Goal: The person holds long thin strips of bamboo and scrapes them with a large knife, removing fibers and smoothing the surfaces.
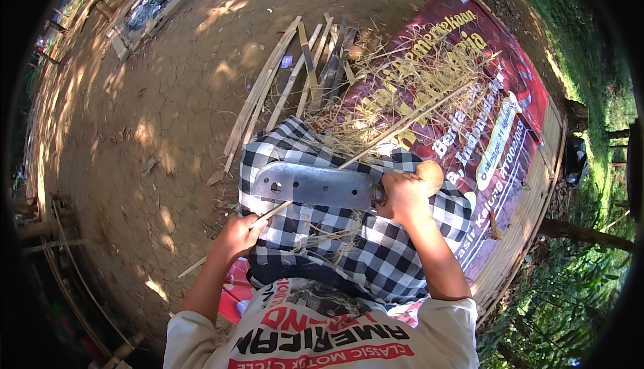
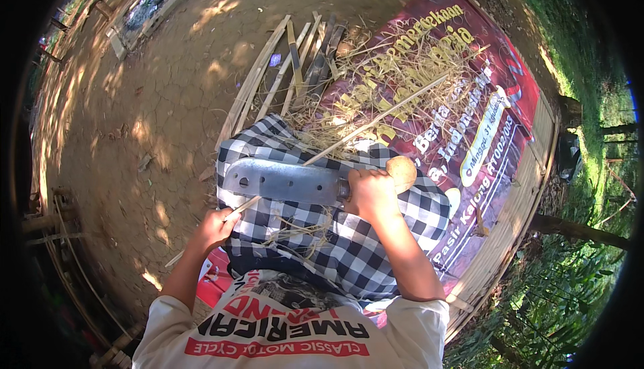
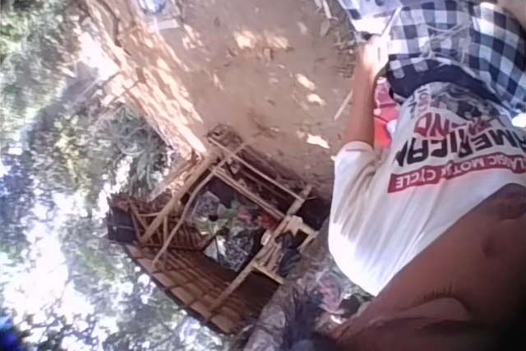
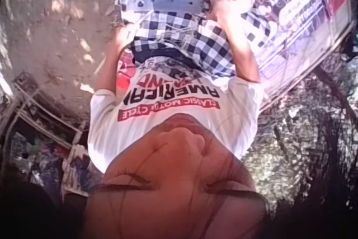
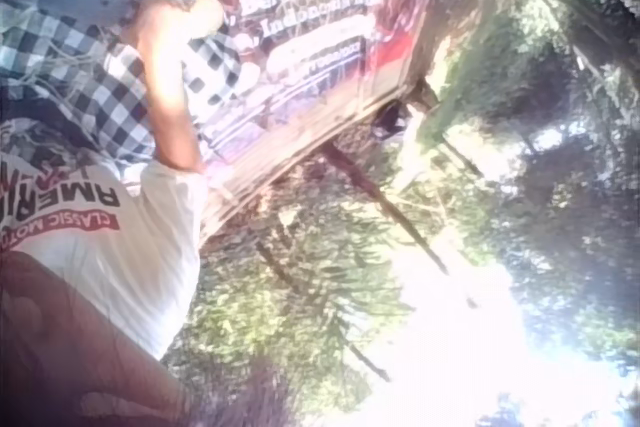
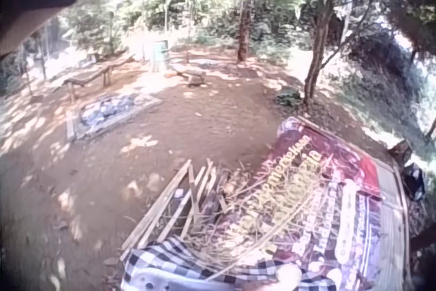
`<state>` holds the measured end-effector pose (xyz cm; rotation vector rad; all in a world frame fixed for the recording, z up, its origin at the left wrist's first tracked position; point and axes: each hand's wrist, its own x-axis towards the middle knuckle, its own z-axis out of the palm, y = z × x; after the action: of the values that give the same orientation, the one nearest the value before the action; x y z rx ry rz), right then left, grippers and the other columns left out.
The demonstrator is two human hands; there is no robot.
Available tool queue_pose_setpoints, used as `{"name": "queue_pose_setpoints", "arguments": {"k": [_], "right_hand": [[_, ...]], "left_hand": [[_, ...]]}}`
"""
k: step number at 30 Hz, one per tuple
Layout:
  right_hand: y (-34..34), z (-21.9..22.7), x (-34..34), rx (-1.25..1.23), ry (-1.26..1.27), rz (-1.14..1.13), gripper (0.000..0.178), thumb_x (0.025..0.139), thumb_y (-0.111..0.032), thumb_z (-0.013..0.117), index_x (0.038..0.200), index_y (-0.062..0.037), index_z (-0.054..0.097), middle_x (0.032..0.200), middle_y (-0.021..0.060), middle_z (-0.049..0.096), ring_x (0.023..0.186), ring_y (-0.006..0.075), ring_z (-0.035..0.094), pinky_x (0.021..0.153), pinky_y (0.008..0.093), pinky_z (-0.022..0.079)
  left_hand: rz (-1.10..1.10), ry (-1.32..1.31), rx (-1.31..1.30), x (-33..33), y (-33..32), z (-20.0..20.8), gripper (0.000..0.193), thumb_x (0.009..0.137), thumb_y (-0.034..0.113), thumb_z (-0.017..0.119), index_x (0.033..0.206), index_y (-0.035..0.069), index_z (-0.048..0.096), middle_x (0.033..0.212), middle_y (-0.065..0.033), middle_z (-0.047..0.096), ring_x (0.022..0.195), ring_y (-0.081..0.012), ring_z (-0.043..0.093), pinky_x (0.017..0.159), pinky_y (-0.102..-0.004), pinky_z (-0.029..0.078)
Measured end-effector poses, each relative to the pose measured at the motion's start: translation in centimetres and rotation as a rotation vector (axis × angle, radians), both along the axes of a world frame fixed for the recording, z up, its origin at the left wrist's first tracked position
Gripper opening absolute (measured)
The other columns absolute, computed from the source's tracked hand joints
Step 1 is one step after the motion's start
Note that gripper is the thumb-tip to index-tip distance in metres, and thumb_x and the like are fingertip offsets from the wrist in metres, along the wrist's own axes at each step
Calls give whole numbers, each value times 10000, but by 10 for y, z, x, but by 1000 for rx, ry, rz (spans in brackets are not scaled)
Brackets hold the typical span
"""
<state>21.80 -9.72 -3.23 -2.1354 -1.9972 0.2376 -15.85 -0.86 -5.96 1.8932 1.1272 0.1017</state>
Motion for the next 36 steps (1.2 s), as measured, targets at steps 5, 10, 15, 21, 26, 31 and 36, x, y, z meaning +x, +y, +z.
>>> {"name": "queue_pose_setpoints", "arguments": {"k": [5, 10, 15, 21, 26, 31, 36], "right_hand": [[-5, 12, 15, 5, -123, -102, 244, 576, -210, 700, 697, -60, 550, 663, 126, 609, 633, 327, 636, 619, 403, 512], [-25, 35, 84, 30, -139, -548, 208, 690, -208, 656, 799, -31, 649, 718, 226, 655, 679, 414, 649, 626, 495, 518], [-65, 39, 154, 17, -122, -903, 238, 720, -207, 634, 824, 5, 660, 706, 220, 656, 719, 422, 659, 679, 493, 523], [-52, 22, 95, 31, -36, -718, 223, 702, -203, 663, 832, -22, 658, 703, 209, 652, 715, 403, 662, 667, 478, 524], [-8, 7, 22, -75, 89, -364, 206, 681, -224, 672, 738, -34, 618, 666, 206, 641, 665, 384, 659, 628, 458, 535], [13, -5, -27, 92, 234, -183, 182, 669, -226, 668, 706, -60, 602, 601, 165, 613, 565, 359, 624, 577, 453, 508], [14, 6, -36, 17, 160, -167, 187, 662, -230, 671, 676, -68, 578, 604, 142, 618, 556, 328, 627, 559, 419, 491]], "left_hand": [[10, -7, 4, -1, -1, 1, 285, 937, 225, 606, 766, -4, 608, 550, -143, 486, 482, -193, 430, 499, -363, 394], [-8, 34, 48, -4, 3, -3, 272, 893, 257, 648, 770, 15, 644, 598, -213, 560, 515, -378, 564, 490, -418, 427], [-26, 105, 45, 0, 6, 2, 292, 893, 275, 660, 766, 13, 647, 590, -217, 551, 512, -375, 559, 482, -421, 420], [18, 123, -80, 14, 6, 29, 354, 955, 254, 593, 735, -23, 585, 543, -84, 424, 541, -119, 376, 491, -358, 357], [32, 138, -1, 7, 0, 17, 363, 939, 294, 608, 761, -23, 618, 564, -207, 478, 479, -288, 390, 495, -403, 388], [14, 91, -5, 12, 0, 21, 344, 955, 257, 596, 758, -25, 591, 536, -83, 415, 538, -120, 356, 491, -357, 354], [16, 86, -11, 7, 0, 16, 317, 946, 242, 597, 782, -30, 604, 551, -157, 444, 505, -169, 400, 499, -364, 382]]}}
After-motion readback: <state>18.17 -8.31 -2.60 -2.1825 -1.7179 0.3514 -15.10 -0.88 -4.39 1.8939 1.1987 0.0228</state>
